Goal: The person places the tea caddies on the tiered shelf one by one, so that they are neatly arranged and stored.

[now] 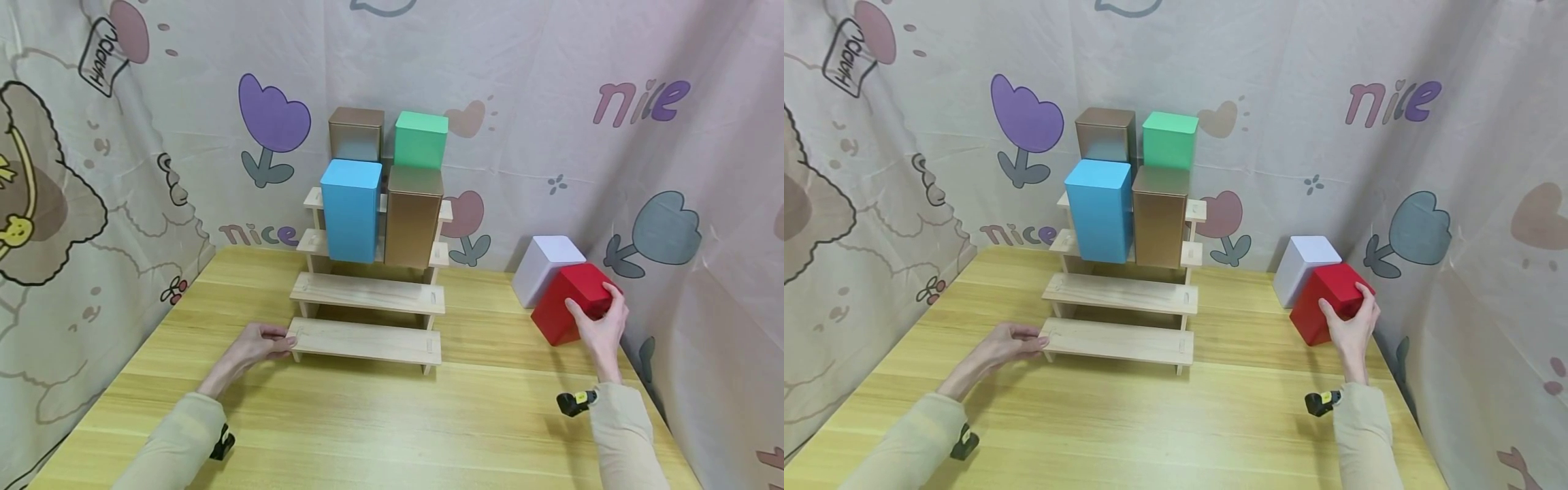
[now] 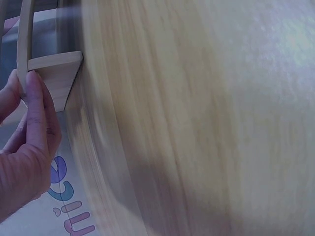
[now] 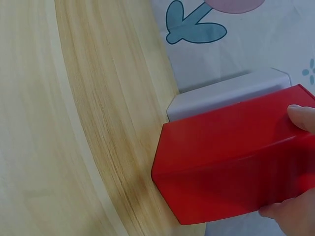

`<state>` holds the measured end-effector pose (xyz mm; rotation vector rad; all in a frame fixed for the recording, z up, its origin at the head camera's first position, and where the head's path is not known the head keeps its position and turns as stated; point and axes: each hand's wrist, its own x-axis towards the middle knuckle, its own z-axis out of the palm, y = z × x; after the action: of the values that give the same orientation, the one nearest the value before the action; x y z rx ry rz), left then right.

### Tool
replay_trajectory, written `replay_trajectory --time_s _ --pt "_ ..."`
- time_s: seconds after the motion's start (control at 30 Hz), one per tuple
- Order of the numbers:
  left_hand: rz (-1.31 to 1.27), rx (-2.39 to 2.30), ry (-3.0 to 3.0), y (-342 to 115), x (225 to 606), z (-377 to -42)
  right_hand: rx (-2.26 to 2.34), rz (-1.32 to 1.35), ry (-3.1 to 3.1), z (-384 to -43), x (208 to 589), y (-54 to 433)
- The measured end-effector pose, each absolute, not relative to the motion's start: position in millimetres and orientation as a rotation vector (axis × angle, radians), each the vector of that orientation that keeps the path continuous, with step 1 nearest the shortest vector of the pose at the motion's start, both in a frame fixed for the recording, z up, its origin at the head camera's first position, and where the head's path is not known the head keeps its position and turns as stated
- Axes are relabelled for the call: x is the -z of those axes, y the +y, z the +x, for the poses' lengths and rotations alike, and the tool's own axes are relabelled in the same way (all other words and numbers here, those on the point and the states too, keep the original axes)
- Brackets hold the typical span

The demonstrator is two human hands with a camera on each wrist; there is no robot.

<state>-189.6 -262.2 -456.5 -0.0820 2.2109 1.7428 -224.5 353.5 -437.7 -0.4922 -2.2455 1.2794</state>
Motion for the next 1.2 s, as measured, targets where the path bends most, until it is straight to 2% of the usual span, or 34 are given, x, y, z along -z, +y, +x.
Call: replay_trajectory --time_s 1.2 --pt "-0.083 -1.736 2.212 -261 454 -189 -1.388 -0.38 -2.155 -217 405 328"
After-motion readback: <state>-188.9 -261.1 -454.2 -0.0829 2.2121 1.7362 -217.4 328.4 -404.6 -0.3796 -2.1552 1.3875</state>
